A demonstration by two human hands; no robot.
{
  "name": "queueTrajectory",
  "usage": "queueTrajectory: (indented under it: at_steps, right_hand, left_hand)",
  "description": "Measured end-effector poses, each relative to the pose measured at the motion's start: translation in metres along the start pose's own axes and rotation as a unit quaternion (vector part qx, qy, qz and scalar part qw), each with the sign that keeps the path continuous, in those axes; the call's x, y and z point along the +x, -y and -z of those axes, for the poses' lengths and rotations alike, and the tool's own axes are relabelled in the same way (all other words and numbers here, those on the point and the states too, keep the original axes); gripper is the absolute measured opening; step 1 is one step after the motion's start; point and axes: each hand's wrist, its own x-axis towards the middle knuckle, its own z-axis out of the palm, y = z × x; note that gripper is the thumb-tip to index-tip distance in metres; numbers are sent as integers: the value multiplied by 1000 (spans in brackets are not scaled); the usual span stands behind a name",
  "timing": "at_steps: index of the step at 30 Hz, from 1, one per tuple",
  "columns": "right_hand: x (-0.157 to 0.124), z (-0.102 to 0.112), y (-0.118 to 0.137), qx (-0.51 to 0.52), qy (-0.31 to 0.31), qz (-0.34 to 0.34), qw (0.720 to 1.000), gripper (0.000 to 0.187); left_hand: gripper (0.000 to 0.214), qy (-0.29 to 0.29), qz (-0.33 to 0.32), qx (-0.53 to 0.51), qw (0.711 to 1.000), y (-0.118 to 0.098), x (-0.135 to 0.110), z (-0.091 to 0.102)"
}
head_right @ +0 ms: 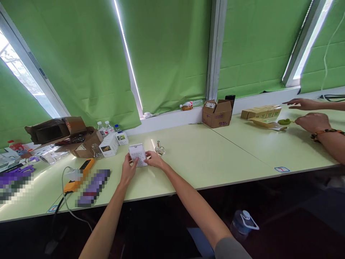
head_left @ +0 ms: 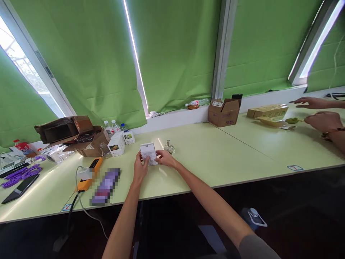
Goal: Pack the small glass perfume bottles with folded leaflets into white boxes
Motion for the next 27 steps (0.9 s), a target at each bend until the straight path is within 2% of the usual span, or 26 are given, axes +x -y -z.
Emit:
queueTrajectory:
  at_steps: [3, 7, 12, 16, 22, 27]
  right_hand:
    - [-3, 1, 7, -37, -64, 68, 995, 48]
    - [-10, 2, 15, -92, -165, 163, 968, 58]
    - [-18, 3, 22, -136, -205, 246, 937, 44]
    - [-20, 4, 24, -183, -195, 259, 928, 38]
    - [-19, 4, 23, -214, -189, 250, 925, 51]
    - [-16, 3, 20, -212, -209, 265, 917, 32]
  left_hand:
    - [55, -13, -19, 5, 1000, -1, 0, 1]
    - [53, -14, -31, 12, 999, -2, -1, 2]
    - [48, -46, -56, 29, 997, -2, -1, 3]
    - [44, -49, -61, 39, 996, -2, -1, 4]
    - [43, -26, -70, 88, 993, -3, -2, 4]
    - [43, -38, -80, 67, 994, -4, -2, 4]
